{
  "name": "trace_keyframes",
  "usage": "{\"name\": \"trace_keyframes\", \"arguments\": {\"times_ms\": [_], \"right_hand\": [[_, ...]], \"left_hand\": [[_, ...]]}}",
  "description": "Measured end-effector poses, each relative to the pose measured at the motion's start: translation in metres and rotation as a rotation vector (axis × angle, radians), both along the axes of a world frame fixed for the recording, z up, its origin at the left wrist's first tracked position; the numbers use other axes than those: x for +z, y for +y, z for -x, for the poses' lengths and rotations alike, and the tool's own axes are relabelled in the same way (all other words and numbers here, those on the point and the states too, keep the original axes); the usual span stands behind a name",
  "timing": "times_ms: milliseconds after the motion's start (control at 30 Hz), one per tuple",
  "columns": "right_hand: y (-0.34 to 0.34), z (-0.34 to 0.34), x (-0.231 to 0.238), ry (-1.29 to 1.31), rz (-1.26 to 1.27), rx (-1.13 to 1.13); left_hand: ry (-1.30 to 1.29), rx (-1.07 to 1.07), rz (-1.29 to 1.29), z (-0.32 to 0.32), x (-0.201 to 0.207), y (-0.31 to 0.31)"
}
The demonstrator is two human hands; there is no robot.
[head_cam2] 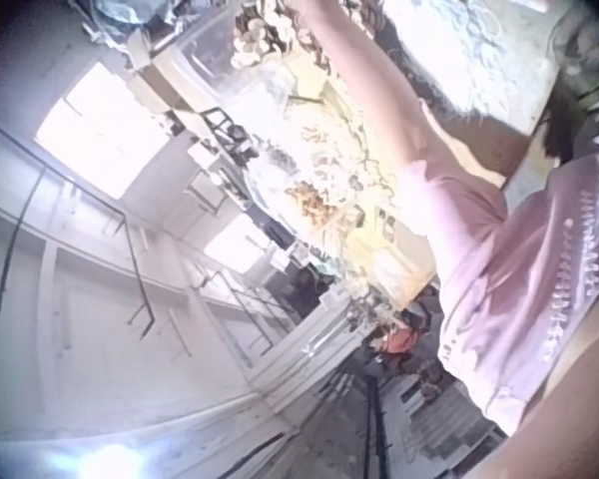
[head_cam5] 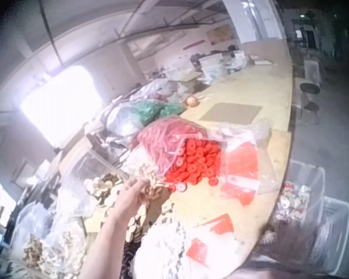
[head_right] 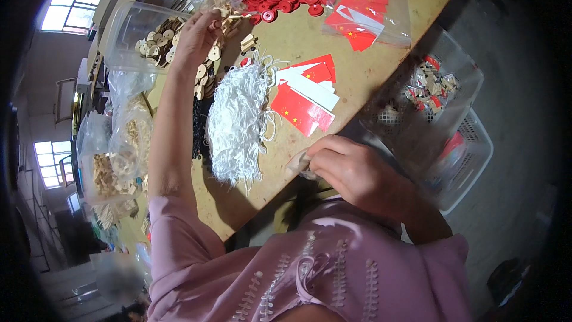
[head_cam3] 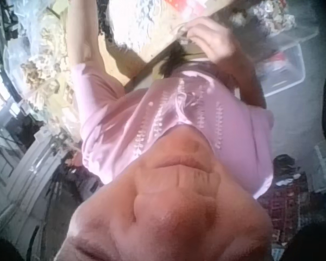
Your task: The person assembles small craft kits by placing wooden pieces, black beads, white string, and red paper into clear plastic bags. The person handles each item by hand and seals the bags after filling them.
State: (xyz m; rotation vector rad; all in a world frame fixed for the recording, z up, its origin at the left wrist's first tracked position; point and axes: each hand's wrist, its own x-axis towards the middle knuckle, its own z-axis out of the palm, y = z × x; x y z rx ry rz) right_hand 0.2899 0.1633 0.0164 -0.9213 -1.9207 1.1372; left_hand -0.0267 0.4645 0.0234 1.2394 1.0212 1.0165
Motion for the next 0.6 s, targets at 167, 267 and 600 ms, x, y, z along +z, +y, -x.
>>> {"name": "trace_keyframes", "arguments": {"times_ms": [167, 267, 600], "right_hand": [[-0.003, 0.001, 0.001, -0.011, -0.016, 0.018], [-0.005, 0.0, 0.002, -0.023, -0.044, 0.02], [-0.01, -0.004, -0.003, -0.014, -0.047, 0.01]], "left_hand": [[-0.714, -0.045, 0.515, 0.014, -0.004, -0.019], [-0.891, -0.235, 0.606, 0.021, -0.011, -0.023], [0.384, -0.275, 0.031, -0.006, -0.019, -0.028]]}}
